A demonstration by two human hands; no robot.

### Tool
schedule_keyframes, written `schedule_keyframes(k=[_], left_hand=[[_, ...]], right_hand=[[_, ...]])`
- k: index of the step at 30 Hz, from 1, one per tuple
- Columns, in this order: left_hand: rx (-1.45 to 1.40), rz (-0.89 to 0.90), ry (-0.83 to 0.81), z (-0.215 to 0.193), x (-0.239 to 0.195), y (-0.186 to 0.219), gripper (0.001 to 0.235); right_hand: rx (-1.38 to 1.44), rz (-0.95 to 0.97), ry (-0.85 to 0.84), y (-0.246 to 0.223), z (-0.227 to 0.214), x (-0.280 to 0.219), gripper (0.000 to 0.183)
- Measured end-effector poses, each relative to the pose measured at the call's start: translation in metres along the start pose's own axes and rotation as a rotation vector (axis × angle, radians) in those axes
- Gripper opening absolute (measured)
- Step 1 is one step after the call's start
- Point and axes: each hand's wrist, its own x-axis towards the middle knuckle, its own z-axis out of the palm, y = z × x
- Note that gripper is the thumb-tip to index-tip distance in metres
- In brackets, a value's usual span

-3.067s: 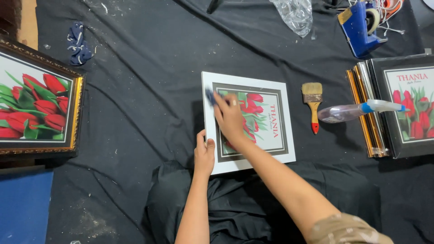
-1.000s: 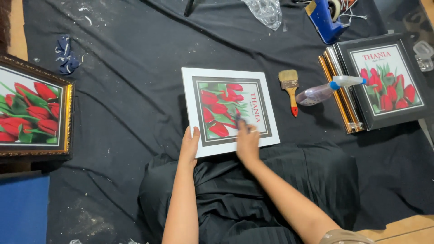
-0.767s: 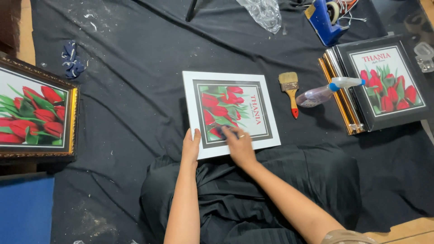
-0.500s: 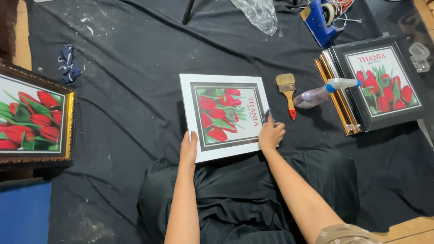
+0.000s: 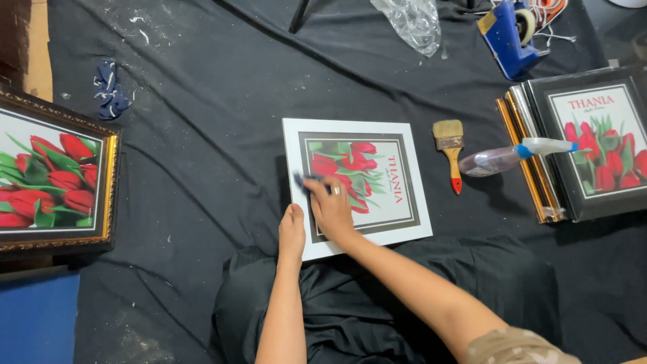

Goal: The person wipes the back and front surfaces of a white picture frame with a blue cloth, then flips it to clean the front. They place the frame aside and pick up a second framed picture, wiping its glass surface with a brush. The person continues cleaning the second frame's surface.

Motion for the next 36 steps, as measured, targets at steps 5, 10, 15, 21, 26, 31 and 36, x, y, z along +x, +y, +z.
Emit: schedule_keyframes(k=[5,10,15,21,26,31,36], left_hand=[[0.033,0.038,-0.018,0.003,0.041,-0.058,0.084],[0.043,0.014,-0.027,0.005,0.045,-0.067,0.088],[-0.039,0.080,-0.008,0.009,0.056,-0.087,0.076],[-0.034,0.092,0.005,0.006,0.069,-0.107,0.066],[-0.047,0.073,-0.001,0.005,0.064,-0.094,0.068],[-0.030,0.040,-0.002,0.005,0.048,-0.071,0.073],[-0.030,0.024,0.002,0.005,0.046,-0.071,0.078]], right_hand=[[-0.124,0.041,0.127,0.030,0.015,0.097,0.033],[-0.267,-0.025,0.207,0.119,0.003,0.124,0.040],[-0.681,0.225,0.348,0.217,-0.040,0.090,0.043],[-0.037,0.772,0.271,0.307,-0.053,0.103,0.028],[0.908,0.972,0.051,0.243,-0.109,0.105,0.030],[0.289,0.637,-0.130,0.284,-0.093,0.056,0.041],[-0.001,0.132,-0.123,0.197,-0.085,0.032,0.031]])
